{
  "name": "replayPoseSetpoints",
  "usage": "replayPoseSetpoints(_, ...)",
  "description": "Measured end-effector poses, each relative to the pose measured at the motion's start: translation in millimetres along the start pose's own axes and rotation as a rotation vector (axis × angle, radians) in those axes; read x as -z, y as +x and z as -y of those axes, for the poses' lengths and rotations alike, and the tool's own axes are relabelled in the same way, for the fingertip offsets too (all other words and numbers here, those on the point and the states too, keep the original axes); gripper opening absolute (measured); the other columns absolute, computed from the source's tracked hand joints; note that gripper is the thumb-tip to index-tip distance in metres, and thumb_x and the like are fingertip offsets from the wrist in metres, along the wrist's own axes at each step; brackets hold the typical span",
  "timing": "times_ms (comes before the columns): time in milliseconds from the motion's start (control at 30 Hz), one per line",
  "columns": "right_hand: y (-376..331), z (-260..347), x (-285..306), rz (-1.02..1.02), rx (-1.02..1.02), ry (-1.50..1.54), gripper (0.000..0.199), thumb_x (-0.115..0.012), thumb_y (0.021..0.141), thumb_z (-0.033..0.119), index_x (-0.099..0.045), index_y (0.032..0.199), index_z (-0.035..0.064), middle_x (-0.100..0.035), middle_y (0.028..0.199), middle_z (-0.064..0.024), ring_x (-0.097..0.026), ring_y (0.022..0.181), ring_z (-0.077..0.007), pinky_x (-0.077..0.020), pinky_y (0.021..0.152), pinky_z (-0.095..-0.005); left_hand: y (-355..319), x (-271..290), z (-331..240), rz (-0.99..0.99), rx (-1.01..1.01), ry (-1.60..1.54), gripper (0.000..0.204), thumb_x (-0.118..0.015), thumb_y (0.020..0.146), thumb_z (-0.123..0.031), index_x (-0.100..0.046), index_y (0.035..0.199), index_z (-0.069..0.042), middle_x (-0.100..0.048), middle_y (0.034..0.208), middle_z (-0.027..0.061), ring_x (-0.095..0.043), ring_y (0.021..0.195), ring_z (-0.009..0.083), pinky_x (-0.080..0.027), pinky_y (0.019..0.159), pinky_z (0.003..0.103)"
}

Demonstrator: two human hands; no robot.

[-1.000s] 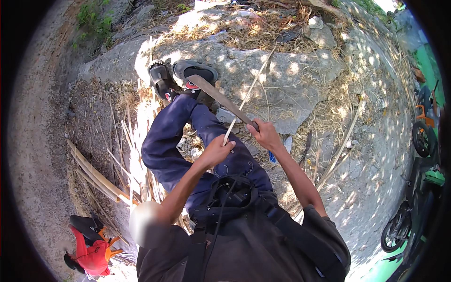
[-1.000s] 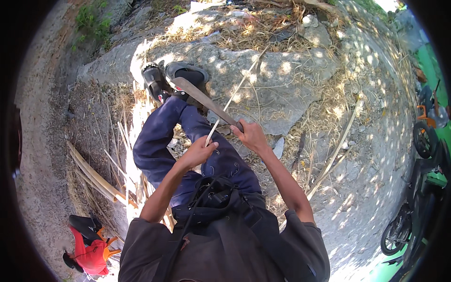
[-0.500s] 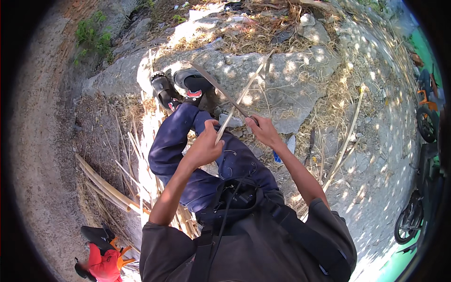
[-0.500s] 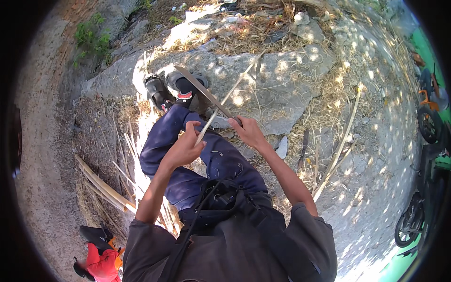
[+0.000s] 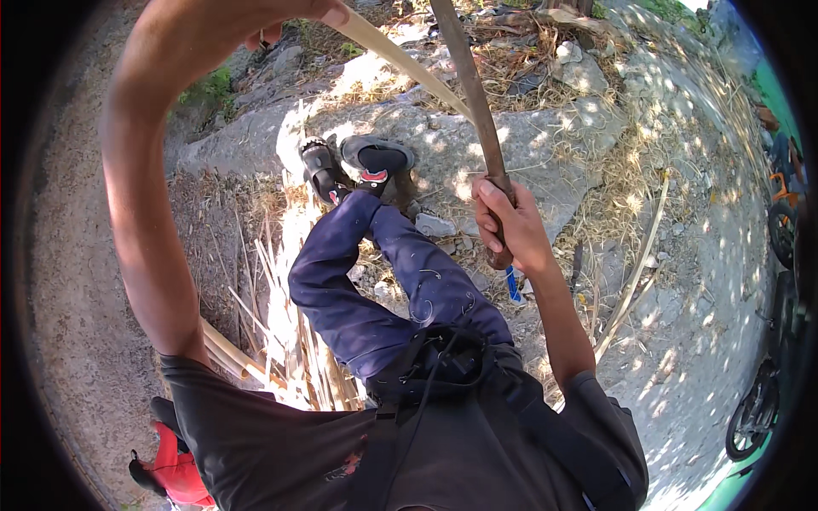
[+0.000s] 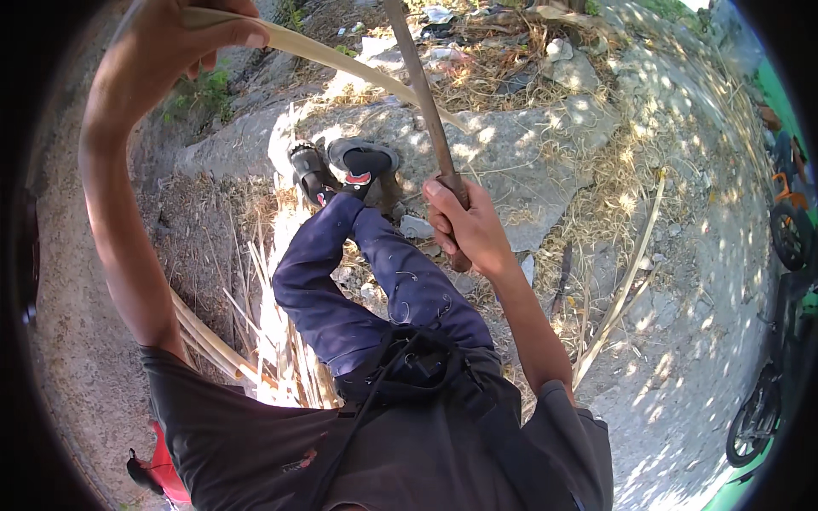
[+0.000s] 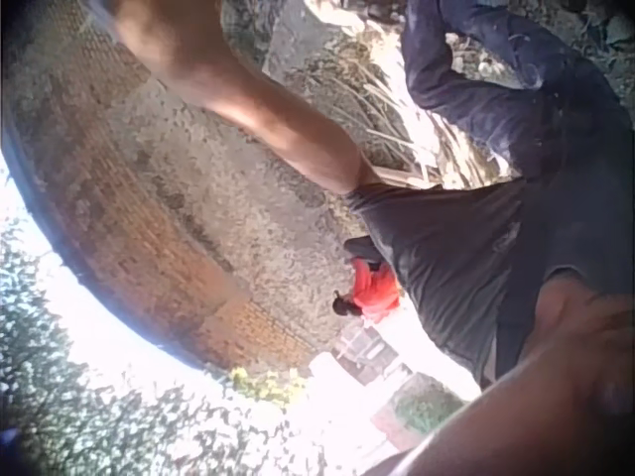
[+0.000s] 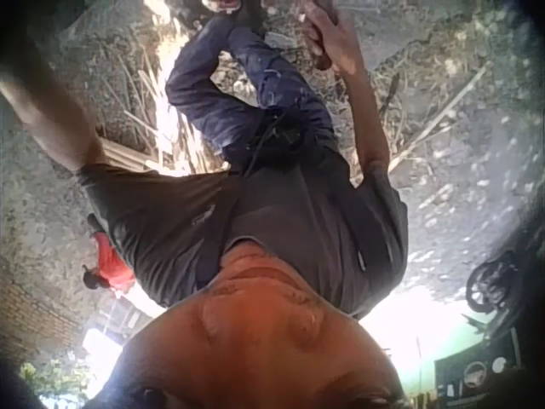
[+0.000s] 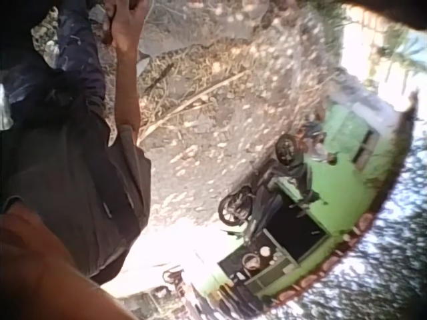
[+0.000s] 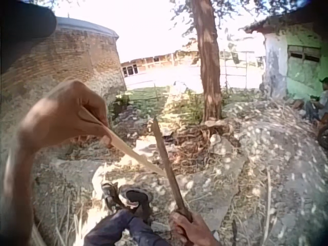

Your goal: The person shaves and scrapes a bamboo strip using a machete, trims it with a utility knife, and scrapes the strip with the machete.

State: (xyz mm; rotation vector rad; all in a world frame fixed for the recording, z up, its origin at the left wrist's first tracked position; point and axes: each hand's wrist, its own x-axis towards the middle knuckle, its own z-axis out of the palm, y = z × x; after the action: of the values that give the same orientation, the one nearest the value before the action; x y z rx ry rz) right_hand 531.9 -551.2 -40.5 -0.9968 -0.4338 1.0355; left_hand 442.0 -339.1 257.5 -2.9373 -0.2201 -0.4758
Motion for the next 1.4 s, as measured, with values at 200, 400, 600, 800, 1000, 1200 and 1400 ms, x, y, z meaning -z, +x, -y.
replayPoseSetpoints(200, -21, 9, -11, -0.104, 0.1, -0.077, 0.031, -0.064, 0.105, 0.032, -0.057, 0.105, 0.0011, -0.045, 0.064, 0.0027, -0.042, 0.044, -0.0055, -0.0329, 0.04, -0.0239, 67, 6, 6, 0.176, -0.006, -0.083, 0.022, -0.087, 0.085, -0.024, -0.072, 0.079, -0.009, -0.066, 0.065, 0.0013, -0.057, 0.053, 0.0093, -0.045, 0.049, 0.028)
replayPoseSetpoints(400, -33, 2, -24, -0.038, 0.114, 0.074, 0.044, -0.049, 0.111, 0.045, -0.056, 0.107, 0.0011, -0.044, 0.062, 0.0011, -0.042, 0.043, -0.0063, -0.0329, 0.039, -0.0232, 75, -55, 11, 0.162, -0.188, -0.118, 0.031, -0.075, 0.097, -0.032, -0.069, 0.078, -0.008, -0.057, 0.062, 0.0002, -0.049, 0.056, 0.0115, -0.042, 0.054, 0.035)
replayPoseSetpoints(600, -24, 2, -39, 0.005, 0.012, 0.142, 0.057, -0.035, 0.111, 0.056, -0.053, 0.105, 0.0021, -0.045, 0.062, -0.0006, -0.043, 0.043, -0.0082, -0.0346, 0.04, -0.024, 73, -72, 18, -0.064, -0.278, -0.082, 0.034, -0.061, 0.106, -0.02, -0.064, 0.075, -0.006, -0.053, 0.059, 0.0007, -0.041, 0.048, 0.0122, -0.036, 0.046, 0.035)
replayPoseSetpoints(800, -8, 23, -51, 0.049, -0.033, 0.007, 0.054, -0.04, 0.11, 0.055, -0.055, 0.101, 0.0051, -0.045, 0.061, 0.0012, -0.042, 0.043, -0.0081, -0.0342, 0.042, -0.0243, 52, -73, 18, -0.249, -0.336, -0.048, 0.039, -0.065, 0.104, -0.019, -0.064, 0.068, -0.003, -0.052, 0.054, 0.0022, -0.041, 0.046, 0.0116, -0.034, 0.046, 0.035)
replayPoseSetpoints(1000, -8, 13, -48, 0.04, -0.069, -0.13, 0.051, -0.04, 0.111, 0.054, -0.054, 0.097, 0.0061, -0.045, 0.06, 0.0029, -0.043, 0.043, -0.0069, -0.0353, 0.042, -0.0238, 40, -75, 16, -0.303, -0.272, -0.069, 0.041, -0.069, 0.103, -0.024, -0.064, 0.068, -0.003, -0.049, 0.051, 0.0014, -0.038, 0.045, 0.0101, -0.031, 0.045, 0.034)
replayPoseSetpoints(1200, -5, 19, -53, 0.06, -0.066, -0.131, 0.051, -0.042, 0.11, 0.053, -0.054, 0.096, 0.0059, -0.044, 0.06, 0.0033, -0.043, 0.043, -0.0065, -0.0356, 0.042, -0.0234, 36, -76, 24, -0.38, -0.391, -0.085, 0.048, -0.071, 0.102, -0.027, -0.057, 0.061, -0.005, -0.041, 0.05, -0.001, -0.03, 0.045, 0.0083, -0.026, 0.044, 0.032)
replayPoseSetpoints(1400, -6, 5, -44, 0.025, -0.096, -0.163, 0.052, -0.041, 0.11, 0.054, -0.054, 0.095, 0.0059, -0.045, 0.06, 0.0031, -0.043, 0.043, -0.0065, -0.0355, 0.042, -0.0233, 36, -87, 23, -0.429, -0.37, -0.086, 0.049, -0.07, 0.103, -0.028, -0.056, 0.06, -0.006, -0.04, 0.049, -0.0013, -0.029, 0.045, 0.0078, -0.025, 0.044, 0.032)
